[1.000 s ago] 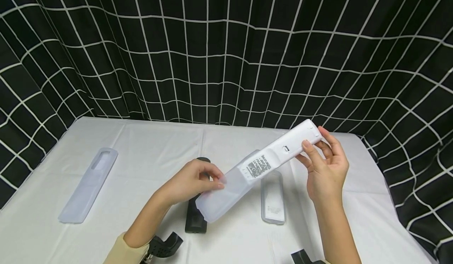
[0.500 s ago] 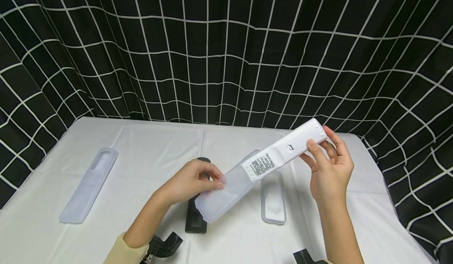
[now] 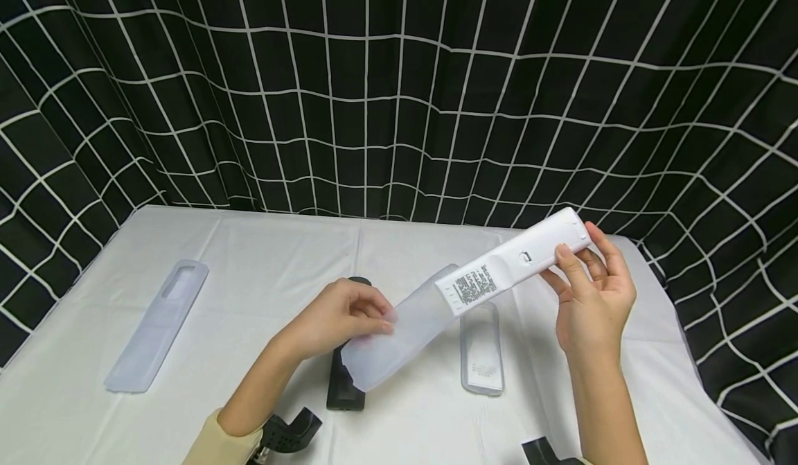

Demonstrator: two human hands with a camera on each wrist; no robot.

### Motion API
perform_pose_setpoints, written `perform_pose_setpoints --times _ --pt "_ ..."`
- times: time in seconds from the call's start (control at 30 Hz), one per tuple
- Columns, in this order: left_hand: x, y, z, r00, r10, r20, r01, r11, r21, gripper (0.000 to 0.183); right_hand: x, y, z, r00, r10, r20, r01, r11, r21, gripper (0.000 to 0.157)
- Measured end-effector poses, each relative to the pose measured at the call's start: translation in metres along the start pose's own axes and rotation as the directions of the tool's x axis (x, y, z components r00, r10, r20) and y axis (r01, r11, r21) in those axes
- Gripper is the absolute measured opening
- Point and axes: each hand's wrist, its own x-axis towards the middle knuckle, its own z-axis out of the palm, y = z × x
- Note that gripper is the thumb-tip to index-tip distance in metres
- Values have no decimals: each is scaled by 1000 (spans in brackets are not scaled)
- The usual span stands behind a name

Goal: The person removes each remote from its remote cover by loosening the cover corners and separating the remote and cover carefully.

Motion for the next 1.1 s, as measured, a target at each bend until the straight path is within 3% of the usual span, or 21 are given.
perform_pose_setpoints --times 0.17,0.33,0.8,1.1 --pt "0 -1 -2 1000 -11 -22 12 1000 23 15 3 -3 -3 1000 6 -9 -6 1000 27 46" --pt "0 -3 -3 999 7 -40 -7 1000 17 18 4 -1 -3 999 45 12 -45 999 -24 48" --pt "0 -1 -3 997 3 -73 -1 1000 23 17 5 1 0 994 107 33 -106 994 -15 38" --pt "0 -2 -2 994 -9 -110 10 1000 12 21 2 2 1 987 151 48 -146 985 -88 40"
